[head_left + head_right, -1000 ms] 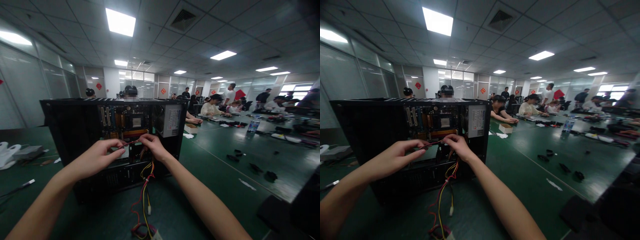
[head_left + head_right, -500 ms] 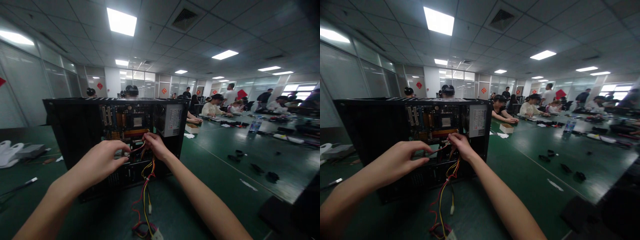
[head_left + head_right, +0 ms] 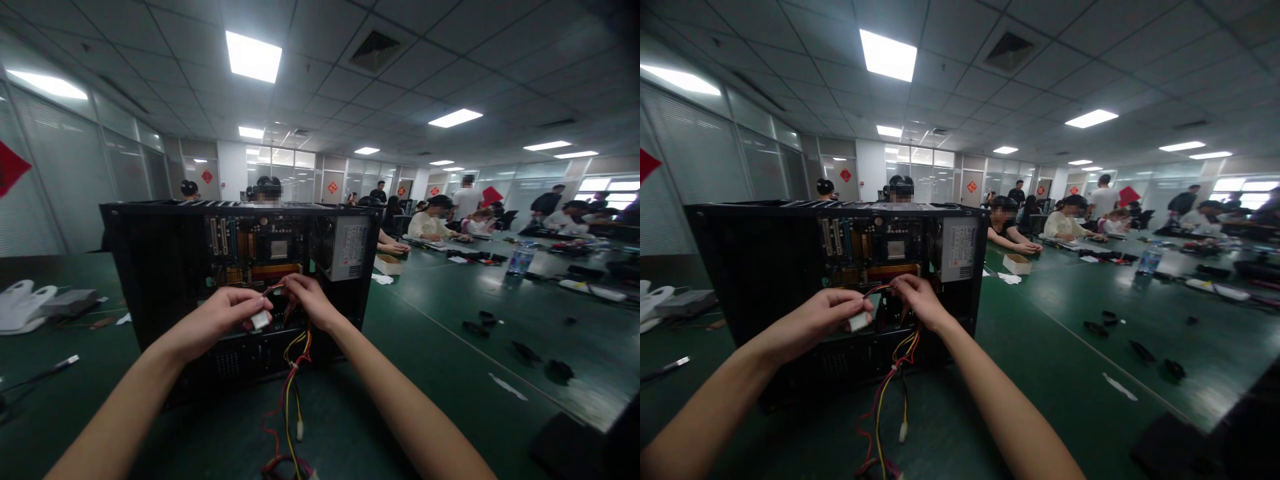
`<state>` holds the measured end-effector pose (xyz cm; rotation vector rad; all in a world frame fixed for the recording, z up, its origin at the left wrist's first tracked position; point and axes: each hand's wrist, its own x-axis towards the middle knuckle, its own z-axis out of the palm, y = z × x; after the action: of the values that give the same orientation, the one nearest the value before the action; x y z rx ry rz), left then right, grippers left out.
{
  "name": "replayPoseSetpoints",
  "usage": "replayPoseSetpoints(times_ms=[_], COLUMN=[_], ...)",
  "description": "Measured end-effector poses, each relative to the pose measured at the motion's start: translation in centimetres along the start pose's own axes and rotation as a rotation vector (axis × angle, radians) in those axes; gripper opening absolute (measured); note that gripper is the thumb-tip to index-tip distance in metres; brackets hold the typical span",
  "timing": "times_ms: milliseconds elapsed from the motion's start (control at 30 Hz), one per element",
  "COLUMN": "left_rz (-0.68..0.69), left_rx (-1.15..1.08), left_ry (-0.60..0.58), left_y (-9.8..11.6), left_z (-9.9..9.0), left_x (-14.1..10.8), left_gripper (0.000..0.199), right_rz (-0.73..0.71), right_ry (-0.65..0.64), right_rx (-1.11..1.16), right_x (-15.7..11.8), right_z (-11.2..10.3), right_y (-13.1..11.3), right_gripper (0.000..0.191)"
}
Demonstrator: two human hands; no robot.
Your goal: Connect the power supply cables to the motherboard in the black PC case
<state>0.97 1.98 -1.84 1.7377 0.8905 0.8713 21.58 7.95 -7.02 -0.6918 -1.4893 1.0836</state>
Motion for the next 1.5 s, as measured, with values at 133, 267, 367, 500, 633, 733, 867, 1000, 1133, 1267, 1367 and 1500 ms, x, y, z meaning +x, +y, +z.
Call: replayPoseSetpoints(times_ms=[133,267,367,500,633,733,867,1000,1133,1267,1367,1500], left_rz=[-0.051,-0.129,-0.139,-0.150,-0.147,-0.116,-0.083,-0.095,-0.080,-0.074,-0.071,-0.068], left_rx=[-0.362,-0.631,-0.744,-0.748,-0.702,-0.634,-0.566,-0.558,-0.549,-0.544,-0.536,-0.512], left_ry=[0.019,0.207,0.279,0.219,0.200,0.183,0.110,0.092,0.097,0.096,0.123,0.170], left_y=[-2.9,-4.0,-3.8,-3.5,-3.9,-4.3,-4.6,-4.6,-4.6,-4.3,-4.1,-4.0], left_z=[-0.1,-0.5,-0.6,-0.5,-0.5,-0.4,-0.4,-0.4,-0.4,-0.2,0.1,0.5], left_x=[1.2,2.2,2.4,2.3,2.5,2.6,2.5,2.4,2.5,2.4,2.3,2.4], left_gripper=[0.025,0.002,0.011,0.011,0.011,0.010,0.015,0.020,0.021,0.021,0.018,0.008], right_rz=[0.015,-0.043,-0.088,-0.066,-0.115,-0.107,-0.081,-0.081,-0.112,-0.136,-0.152,-0.193], right_ry=[0.020,0.176,0.138,-0.201,-0.340,-0.347,-0.315,-0.300,-0.282,-0.284,-0.275,-0.245], right_rx=[-0.045,-0.009,-0.084,-0.184,-0.284,-0.307,-0.279,-0.272,-0.305,-0.323,-0.340,-0.371], right_x=[0.3,0.5,0.2,-0.4,-0.6,-0.6,-0.7,-0.8,-0.8,-0.8,-0.8,-1.0], right_z=[0.1,-0.1,0.1,0.5,0.5,0.5,0.6,0.7,0.6,0.5,0.6,0.6], right_y=[0.3,0.6,0.6,0.4,0.3,0.3,0.3,0.4,0.4,0.3,0.2,-0.1], right_gripper=[0.040,0.033,0.026,0.025,0.026,0.029,0.033,0.032,0.033,0.034,0.032,0.026])
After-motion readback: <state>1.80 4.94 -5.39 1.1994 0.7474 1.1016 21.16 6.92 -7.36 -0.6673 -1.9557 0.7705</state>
